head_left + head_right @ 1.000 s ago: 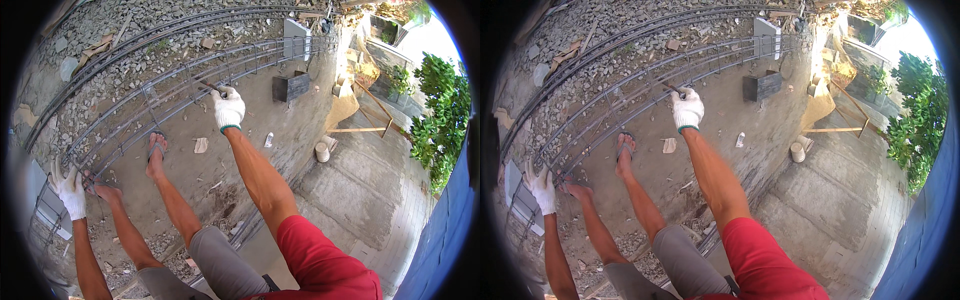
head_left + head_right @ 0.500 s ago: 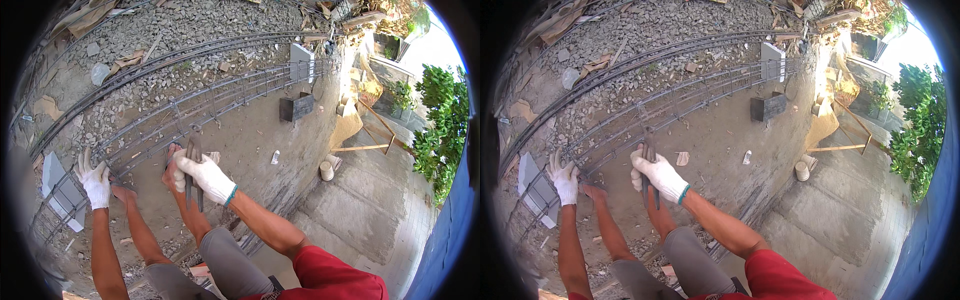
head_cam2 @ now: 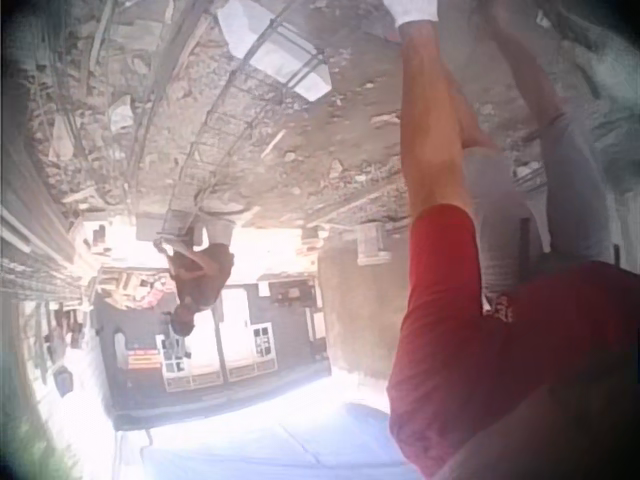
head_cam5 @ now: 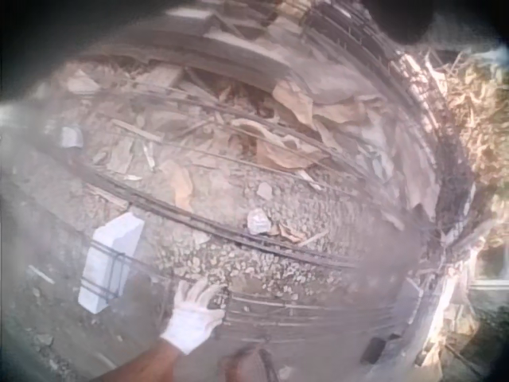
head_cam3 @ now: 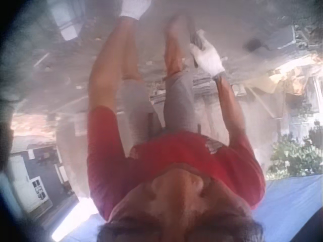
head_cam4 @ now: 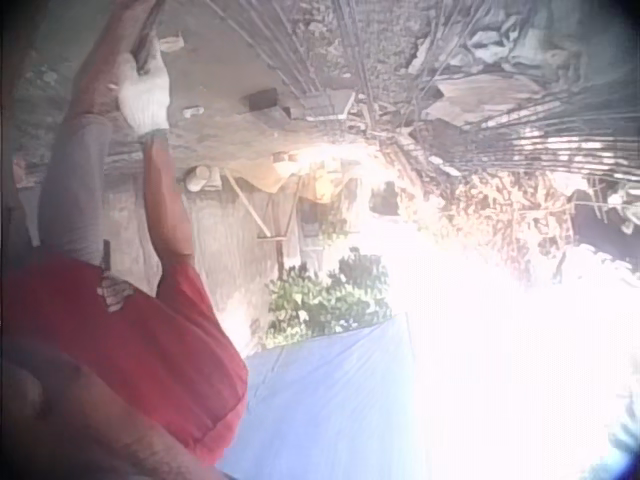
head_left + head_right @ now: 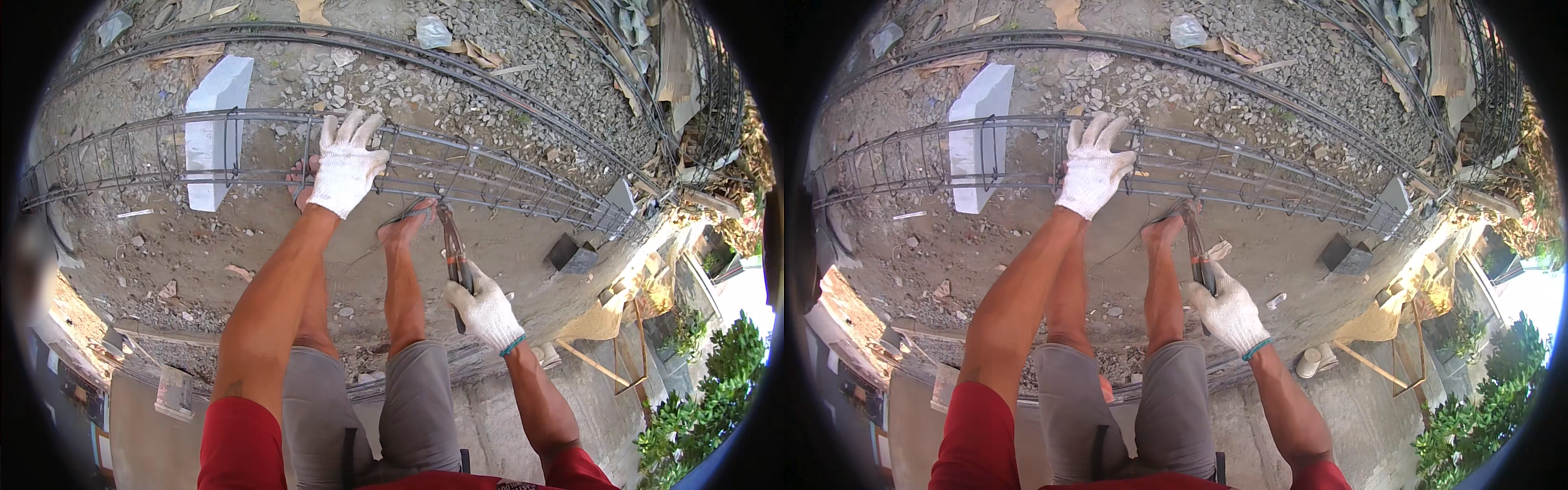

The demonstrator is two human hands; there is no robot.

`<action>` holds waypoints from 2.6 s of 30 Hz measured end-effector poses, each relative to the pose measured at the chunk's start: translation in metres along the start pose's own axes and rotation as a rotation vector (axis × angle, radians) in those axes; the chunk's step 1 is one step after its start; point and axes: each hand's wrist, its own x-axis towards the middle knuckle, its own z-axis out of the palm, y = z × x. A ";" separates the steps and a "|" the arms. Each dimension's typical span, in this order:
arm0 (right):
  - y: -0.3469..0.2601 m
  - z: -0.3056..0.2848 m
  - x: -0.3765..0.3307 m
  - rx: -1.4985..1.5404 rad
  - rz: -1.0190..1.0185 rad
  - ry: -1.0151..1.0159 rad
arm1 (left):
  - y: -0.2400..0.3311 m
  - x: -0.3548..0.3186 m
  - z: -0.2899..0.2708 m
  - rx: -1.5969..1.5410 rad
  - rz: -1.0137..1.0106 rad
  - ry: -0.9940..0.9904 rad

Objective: The person sits on the ground and ties a grid of steel rebar using wire and pliers. They repeatedly pick up wire, wrap it around the intersections of the rebar, and twist it tight with pliers to secure the mesh structure.

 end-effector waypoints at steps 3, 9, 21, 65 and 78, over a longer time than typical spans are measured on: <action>-0.054 -0.006 0.017 -0.699 -0.139 0.183 | -0.006 -0.002 0.001 -0.026 -0.017 -0.007; -0.124 0.004 0.040 -1.106 -0.137 0.221 | -0.010 -0.004 0.005 -0.065 0.011 0.018; -0.145 0.028 0.064 -1.218 0.006 0.219 | -0.014 -0.005 0.003 -0.084 0.009 -0.040; -0.130 0.027 0.051 -1.465 -0.393 0.438 | -0.065 -0.182 -0.245 -0.603 -1.072 0.352; -0.115 0.027 0.065 0.264 0.305 -0.342 | 0.084 -0.621 -0.155 -1.038 -1.931 0.076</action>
